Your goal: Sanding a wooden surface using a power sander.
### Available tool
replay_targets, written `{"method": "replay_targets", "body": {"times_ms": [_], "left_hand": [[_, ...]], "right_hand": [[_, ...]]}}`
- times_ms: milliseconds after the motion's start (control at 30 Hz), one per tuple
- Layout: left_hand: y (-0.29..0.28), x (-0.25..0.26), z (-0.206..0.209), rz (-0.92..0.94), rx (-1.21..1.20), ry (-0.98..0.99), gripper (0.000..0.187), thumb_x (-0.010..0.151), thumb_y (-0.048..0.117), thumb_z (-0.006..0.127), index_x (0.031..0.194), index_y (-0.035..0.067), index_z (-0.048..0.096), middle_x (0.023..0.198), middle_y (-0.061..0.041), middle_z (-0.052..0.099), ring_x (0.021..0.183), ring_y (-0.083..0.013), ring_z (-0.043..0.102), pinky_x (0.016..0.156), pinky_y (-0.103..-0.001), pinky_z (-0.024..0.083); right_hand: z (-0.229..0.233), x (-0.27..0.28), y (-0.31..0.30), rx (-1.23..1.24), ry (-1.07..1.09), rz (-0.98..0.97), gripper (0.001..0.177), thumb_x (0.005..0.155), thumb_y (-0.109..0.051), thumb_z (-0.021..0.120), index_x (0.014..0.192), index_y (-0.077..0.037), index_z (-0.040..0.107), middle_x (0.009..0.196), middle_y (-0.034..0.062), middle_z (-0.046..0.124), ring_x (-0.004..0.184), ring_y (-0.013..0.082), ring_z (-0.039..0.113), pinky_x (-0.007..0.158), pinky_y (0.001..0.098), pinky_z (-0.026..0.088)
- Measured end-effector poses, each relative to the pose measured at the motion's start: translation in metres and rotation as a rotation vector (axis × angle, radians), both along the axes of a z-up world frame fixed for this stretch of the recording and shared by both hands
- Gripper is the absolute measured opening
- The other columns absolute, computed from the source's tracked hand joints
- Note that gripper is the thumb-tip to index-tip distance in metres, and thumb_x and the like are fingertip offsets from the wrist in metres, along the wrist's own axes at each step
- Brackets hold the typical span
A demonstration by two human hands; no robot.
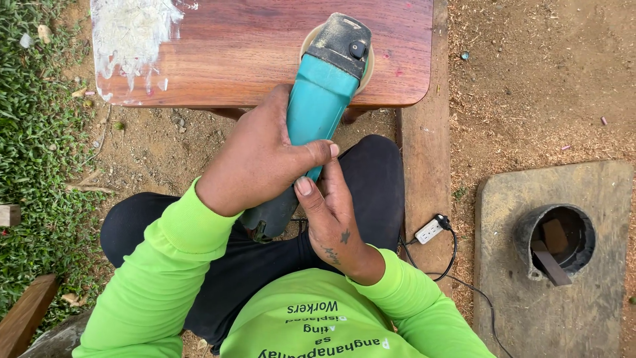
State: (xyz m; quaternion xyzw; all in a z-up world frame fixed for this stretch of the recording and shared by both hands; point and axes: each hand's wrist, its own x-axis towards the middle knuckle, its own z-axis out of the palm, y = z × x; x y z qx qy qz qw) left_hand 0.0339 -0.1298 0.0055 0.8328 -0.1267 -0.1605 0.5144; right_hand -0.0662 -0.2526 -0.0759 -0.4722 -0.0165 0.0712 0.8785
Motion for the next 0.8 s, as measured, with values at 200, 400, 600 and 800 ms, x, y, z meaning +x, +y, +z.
{"method": "replay_targets", "body": {"times_ms": [200,400,600,800], "left_hand": [[-0.014,0.003,0.006,-0.024,0.035,0.089,0.060,0.075,0.032,0.080,0.118,-0.003,0.056,0.091,-0.014,0.072,0.082,-0.0247,0.074,0.074,-0.038,0.057],[-0.008,-0.003,-0.006,-0.072,-0.082,-0.027,0.064,0.078,0.030,0.080,0.125,-0.004,0.054,0.099,-0.017,0.071,0.090,-0.0251,0.072,0.078,-0.037,0.057],[0.025,-0.023,-0.017,0.135,-0.259,-0.075,0.061,0.088,0.019,0.079,0.135,-0.005,0.049,0.113,-0.013,0.066,0.102,-0.0210,0.065,0.089,-0.036,0.056],[0.072,-0.036,0.004,0.379,-0.176,-0.050,0.058,0.085,0.015,0.078,0.133,-0.004,0.051,0.108,-0.009,0.065,0.094,-0.0140,0.063,0.085,-0.032,0.056]], "right_hand": [[-0.001,-0.005,-0.009,-0.052,-0.018,-0.073,0.066,0.113,-0.026,0.051,0.163,0.005,0.021,0.158,0.0127,0.040,0.147,0.0198,0.040,0.127,0.0357,0.030],[0.000,-0.010,-0.007,-0.064,-0.040,-0.080,0.061,0.113,-0.025,0.050,0.161,0.005,0.025,0.154,0.0119,0.043,0.143,0.0186,0.043,0.124,0.0346,0.032],[-0.001,0.002,0.013,0.001,0.009,0.076,0.065,0.111,-0.020,0.053,0.162,0.004,0.020,0.151,0.0111,0.042,0.139,0.0181,0.042,0.121,0.0348,0.033],[0.019,0.026,0.052,-0.051,-0.179,0.278,0.064,0.114,-0.018,0.052,0.165,0.004,0.020,0.157,0.0124,0.039,0.149,0.0191,0.038,0.131,0.0356,0.029]]}}
